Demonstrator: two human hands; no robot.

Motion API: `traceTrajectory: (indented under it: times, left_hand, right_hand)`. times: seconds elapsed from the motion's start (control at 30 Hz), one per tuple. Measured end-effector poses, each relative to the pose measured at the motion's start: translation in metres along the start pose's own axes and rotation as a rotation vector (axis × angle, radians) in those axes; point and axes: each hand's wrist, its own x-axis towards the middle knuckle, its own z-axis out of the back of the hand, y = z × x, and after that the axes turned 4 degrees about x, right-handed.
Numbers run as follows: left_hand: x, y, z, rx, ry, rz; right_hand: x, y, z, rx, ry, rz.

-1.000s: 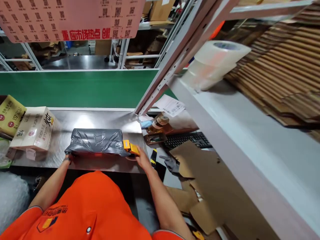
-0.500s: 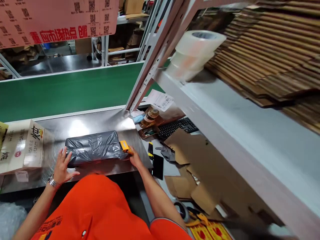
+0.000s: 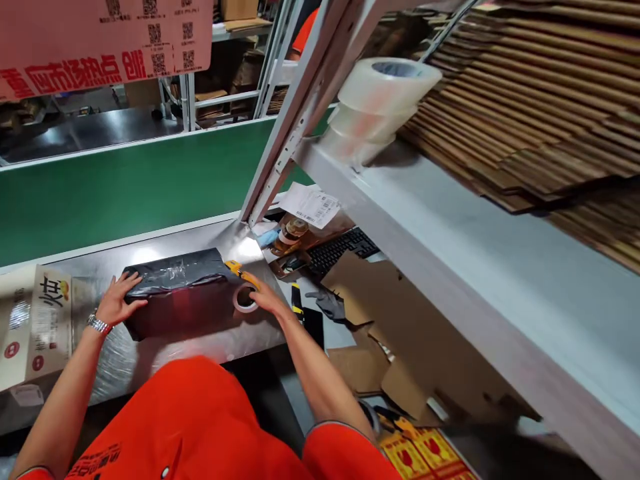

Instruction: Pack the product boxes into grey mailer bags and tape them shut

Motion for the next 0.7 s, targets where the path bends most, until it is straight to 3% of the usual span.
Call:
traceTrajectory:
  times: [0.1, 0.2, 0.33, 0.4, 0.47, 0.53, 0.63, 0.7]
  left_hand:
    - [0.047, 0.009, 0.014, -0.087, -0.042, 0.085]
    - [0.084, 0.016, 0.018, -0.138, -0.060, 0.229]
    - [0.118, 0.023, 0.018, -0.120, -0.045, 0.389]
    - [0.125, 0.027, 0.017, -0.120, -0.037, 0.420]
    - [0.124, 0.031, 0.015, -0.118, -0.042, 0.477]
    - [0.113, 0.034, 0.011, -0.107, -0.057, 0.550]
    - [0.078, 0.029, 0.005, -0.087, -0.109, 0.606]
    - [0.044, 0.020, -0.002, -0.081, -0.147, 0.620]
  right_hand:
    - [0.022, 0.009, -0.004, 0.167, -0.076, -0.062]
    - [0.022, 0.008, -0.006, 0.244, -0.113, -0.120]
    - [-0.027, -0.007, -0.004, 0.192, -0.121, -0.098]
    - [-0.062, -0.013, -0.016, 0.159, -0.125, -0.029]
    - [-0.090, -0.014, -0.043, 0.133, -0.105, 0.037]
    - [-0.105, -0.008, -0.080, 0.138, -0.108, -0.002]
    - [-0.100, 0.010, -0.130, 0.181, -0.151, -0.107]
    - [-0.088, 0.024, -0.145, 0.253, -0.130, -0.086]
